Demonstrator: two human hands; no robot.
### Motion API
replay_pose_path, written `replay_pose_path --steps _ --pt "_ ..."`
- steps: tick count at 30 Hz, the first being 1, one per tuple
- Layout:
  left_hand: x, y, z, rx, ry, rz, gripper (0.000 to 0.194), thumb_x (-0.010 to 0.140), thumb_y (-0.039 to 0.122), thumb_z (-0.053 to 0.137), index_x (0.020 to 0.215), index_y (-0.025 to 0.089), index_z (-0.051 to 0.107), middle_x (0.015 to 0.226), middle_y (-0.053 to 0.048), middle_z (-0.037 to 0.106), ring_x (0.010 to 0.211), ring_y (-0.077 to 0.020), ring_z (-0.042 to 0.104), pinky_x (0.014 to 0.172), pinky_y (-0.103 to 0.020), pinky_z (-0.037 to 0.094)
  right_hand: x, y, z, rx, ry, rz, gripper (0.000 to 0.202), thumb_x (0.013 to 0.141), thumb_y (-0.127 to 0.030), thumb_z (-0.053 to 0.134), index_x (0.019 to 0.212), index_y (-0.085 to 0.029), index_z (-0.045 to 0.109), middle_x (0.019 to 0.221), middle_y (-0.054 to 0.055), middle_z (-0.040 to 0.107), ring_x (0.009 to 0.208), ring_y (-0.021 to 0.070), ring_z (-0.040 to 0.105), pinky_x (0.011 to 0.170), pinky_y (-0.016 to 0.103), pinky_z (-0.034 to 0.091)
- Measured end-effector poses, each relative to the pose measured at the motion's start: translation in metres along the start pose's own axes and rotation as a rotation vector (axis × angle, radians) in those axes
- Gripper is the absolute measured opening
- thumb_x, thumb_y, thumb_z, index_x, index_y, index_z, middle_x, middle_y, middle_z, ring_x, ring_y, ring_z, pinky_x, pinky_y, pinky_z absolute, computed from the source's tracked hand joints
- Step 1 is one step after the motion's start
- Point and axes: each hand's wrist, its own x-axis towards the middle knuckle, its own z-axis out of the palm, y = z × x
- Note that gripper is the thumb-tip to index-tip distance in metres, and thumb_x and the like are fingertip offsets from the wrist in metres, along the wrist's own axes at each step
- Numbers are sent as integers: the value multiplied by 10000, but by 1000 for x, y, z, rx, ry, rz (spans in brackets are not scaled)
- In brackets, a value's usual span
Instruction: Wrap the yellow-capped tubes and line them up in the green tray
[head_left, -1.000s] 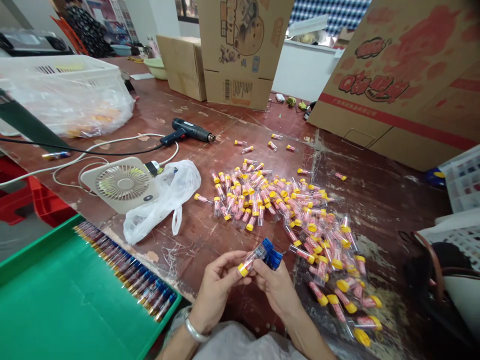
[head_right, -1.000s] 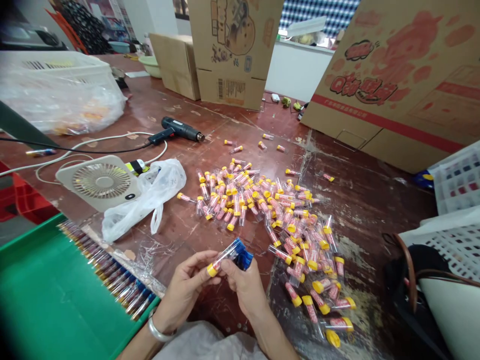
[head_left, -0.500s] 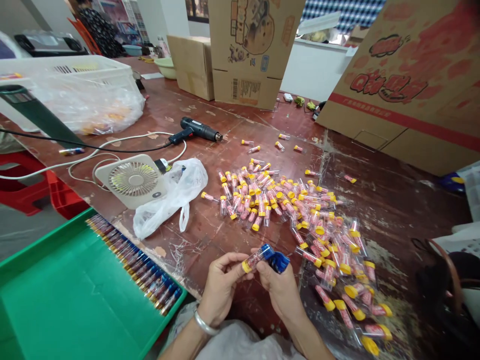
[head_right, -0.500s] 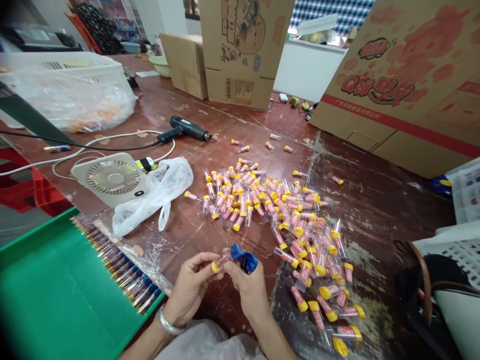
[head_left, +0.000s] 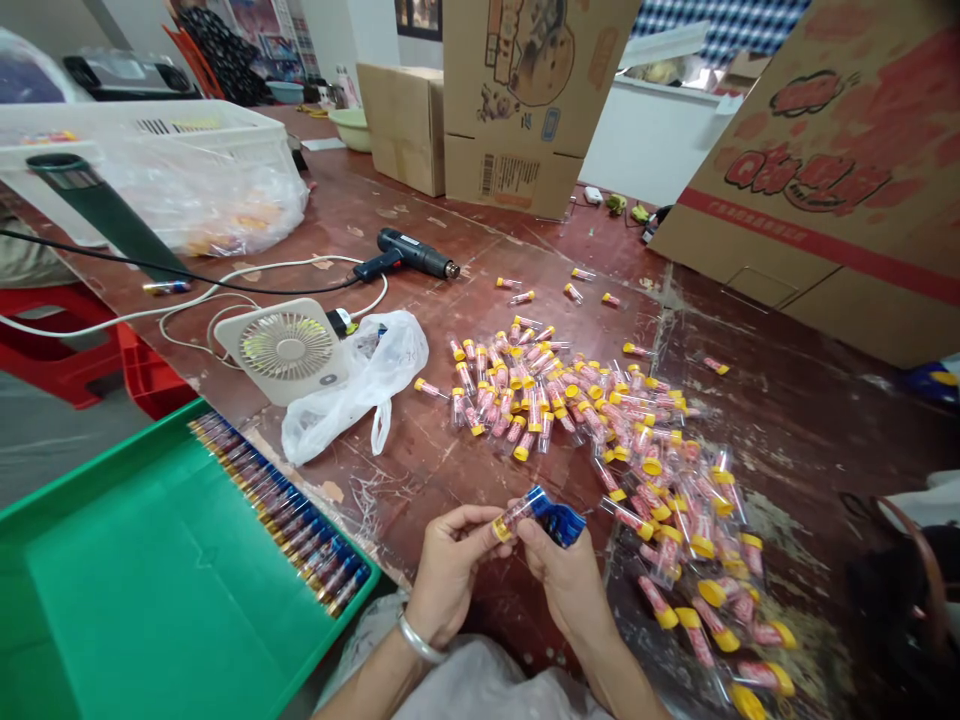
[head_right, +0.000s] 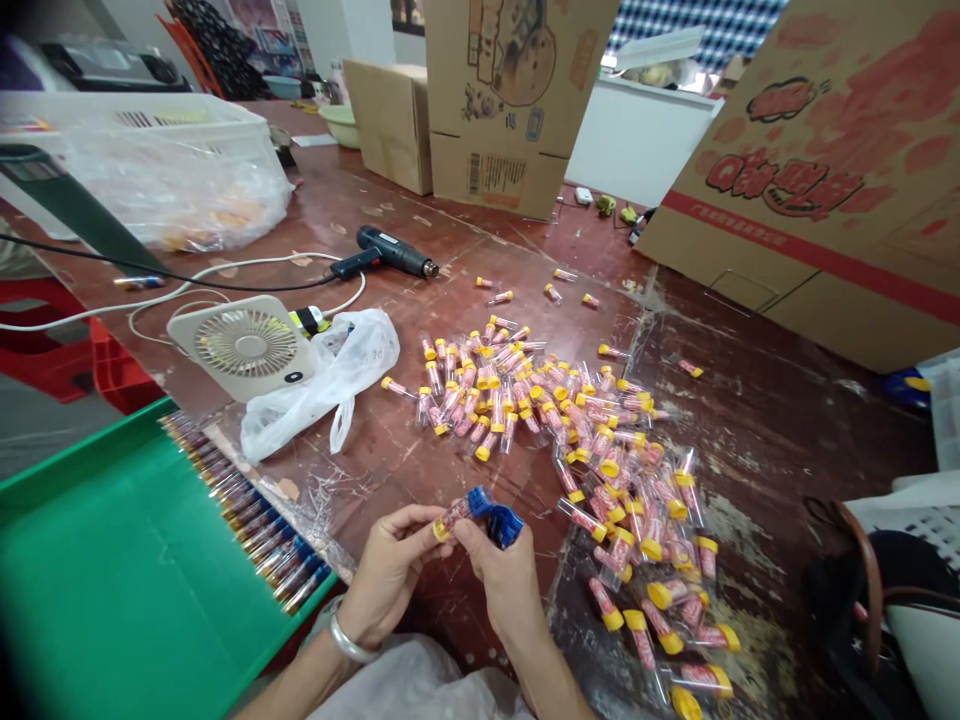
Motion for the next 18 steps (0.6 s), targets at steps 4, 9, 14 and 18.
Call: replay_pose_path --steps 4,9,14,18 --pt "0 0 0 1 15 -10 222 577 220 886 738 113 776 643 -47 740 544 -101 632 565 -186 521 -1 0 0 1 0 -11 325 706 -412 783 862 -132 732 485 -94 333 450 75 184 414 238 146" --pt "-1 0 2 5 39 -3 239 561 234 890 723 106 769 619 -46 725 527 -103 618 550 -193 512 -1 1 -1 -14 -8 -17 324 723 -418 772 861 -129 721 485 -95 329 450 76 180 413 241 141" --pt "-2 -2 2 -1 41 0 242 560 237 892 717 105 763 608 -37 715 532 -98 617 554 -189 512 -1 6 -2 -44 -2 -20 306 734 -419 763 828 -133 707 484 -92 334 449 75 186 412 234 150" --pt "-1 1 -2 -18 -1 -15 208 606 214 868 748 107 760 643 -36 719 557 -98 626 583 -192 522 0 5 -2 -31 19 -12 296 727 -411 772 808 -135 705 484 -95 317 451 73 180 409 231 150"
